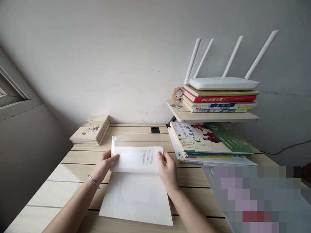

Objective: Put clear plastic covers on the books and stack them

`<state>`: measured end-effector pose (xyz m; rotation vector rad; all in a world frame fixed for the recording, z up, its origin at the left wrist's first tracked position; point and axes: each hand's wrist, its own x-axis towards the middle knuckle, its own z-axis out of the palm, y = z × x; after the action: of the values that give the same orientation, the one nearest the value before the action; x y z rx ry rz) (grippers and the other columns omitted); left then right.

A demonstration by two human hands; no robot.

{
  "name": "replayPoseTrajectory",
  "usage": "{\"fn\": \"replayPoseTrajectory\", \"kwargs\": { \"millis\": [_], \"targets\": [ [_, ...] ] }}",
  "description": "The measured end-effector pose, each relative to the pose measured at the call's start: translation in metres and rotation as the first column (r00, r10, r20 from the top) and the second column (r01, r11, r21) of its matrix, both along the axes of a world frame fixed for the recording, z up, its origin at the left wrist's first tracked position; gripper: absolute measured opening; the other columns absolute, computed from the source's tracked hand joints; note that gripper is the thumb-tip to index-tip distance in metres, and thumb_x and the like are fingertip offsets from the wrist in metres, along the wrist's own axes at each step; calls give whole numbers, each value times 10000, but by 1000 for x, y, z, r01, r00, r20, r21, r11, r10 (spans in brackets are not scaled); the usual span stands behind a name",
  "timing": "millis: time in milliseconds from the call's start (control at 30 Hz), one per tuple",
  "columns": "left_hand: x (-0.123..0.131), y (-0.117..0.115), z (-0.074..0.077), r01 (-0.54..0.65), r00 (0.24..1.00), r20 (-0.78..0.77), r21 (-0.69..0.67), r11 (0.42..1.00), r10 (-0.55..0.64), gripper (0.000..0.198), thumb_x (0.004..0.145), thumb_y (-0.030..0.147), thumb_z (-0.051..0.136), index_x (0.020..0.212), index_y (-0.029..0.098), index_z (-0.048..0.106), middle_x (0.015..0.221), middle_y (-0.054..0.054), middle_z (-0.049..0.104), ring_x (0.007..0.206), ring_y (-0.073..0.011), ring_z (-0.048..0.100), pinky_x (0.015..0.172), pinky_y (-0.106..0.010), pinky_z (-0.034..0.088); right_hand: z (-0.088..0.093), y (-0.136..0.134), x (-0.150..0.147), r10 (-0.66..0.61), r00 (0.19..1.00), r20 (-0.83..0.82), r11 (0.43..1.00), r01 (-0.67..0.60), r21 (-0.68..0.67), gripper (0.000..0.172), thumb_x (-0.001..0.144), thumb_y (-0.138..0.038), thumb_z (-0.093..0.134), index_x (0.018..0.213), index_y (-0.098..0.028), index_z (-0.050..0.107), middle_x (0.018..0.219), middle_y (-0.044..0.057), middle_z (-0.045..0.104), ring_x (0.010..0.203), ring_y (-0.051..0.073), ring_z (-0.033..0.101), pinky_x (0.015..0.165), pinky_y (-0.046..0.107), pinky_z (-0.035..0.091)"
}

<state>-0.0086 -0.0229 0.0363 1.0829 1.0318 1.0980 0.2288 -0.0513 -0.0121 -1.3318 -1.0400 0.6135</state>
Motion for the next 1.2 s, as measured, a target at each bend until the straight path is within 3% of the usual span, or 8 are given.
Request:
{"fn": "replayPoseTrajectory", "kwargs": {
  "millis": [200, 433, 600, 700, 933, 1200],
  "targets": [
    [5, 1, -10, -108, 993, -42, 49, 993, 110, 401, 599, 464, 726, 808, 136, 628, 740, -53, 650, 666, -160, 579, 593, -235, 431, 6, -2, 3, 117, 987, -108, 993, -114, 32, 381, 770, -518, 546, 624, -207, 380, 571, -42, 369, 535, 105, 330, 466, 218, 297],
    [9, 3, -24, -169, 979, -85, 146, 975, 183, 418, 642, 547, 659, 735, 144, 599, 651, -17, 587, 590, -125, 509, 550, -220, 397, 0, 3, 4, -17, 999, 33, 999, 15, 51, 424, 733, -582, 547, 593, -203, 417, 547, -36, 385, 539, 113, 345, 476, 226, 301],
    [11, 2, -24, -183, 968, -145, 162, 970, 207, 427, 681, 570, 610, 704, 146, 577, 627, 2, 551, 563, -104, 456, 522, -201, 346, -4, 6, 6, -56, 997, 60, 998, 54, 36, 420, 766, -550, 530, 579, -204, 383, 540, -51, 340, 533, 103, 316, 484, 229, 272],
    [10, 1, -20, -151, 974, -145, 144, 978, 172, 424, 701, 563, 595, 703, 139, 582, 627, 2, 545, 565, -100, 446, 520, -198, 331, -2, 7, 7, -47, 999, 12, 999, 47, 11, 433, 759, -559, 534, 573, -208, 361, 528, -61, 307, 521, 101, 292, 483, 231, 261],
    [9, 0, -17, -119, 990, -57, 118, 986, 127, 385, 676, 505, 654, 785, 137, 610, 690, -20, 593, 634, -120, 501, 564, -202, 378, 6, 4, 13, 143, 958, -247, 990, -140, 28, 337, 729, -454, 617, 610, -198, 434, 571, -44, 417, 541, 111, 365, 493, 230, 299],
    [8, 3, -22, -135, 990, -26, 93, 987, 138, 392, 617, 464, 711, 799, 128, 623, 721, -40, 628, 663, -144, 549, 604, -229, 419, 4, 7, 13, 132, 943, -307, 990, -138, 3, 399, 674, -495, 655, 572, -199, 408, 527, -57, 359, 498, 91, 301, 455, 224, 268]
  ]
}}
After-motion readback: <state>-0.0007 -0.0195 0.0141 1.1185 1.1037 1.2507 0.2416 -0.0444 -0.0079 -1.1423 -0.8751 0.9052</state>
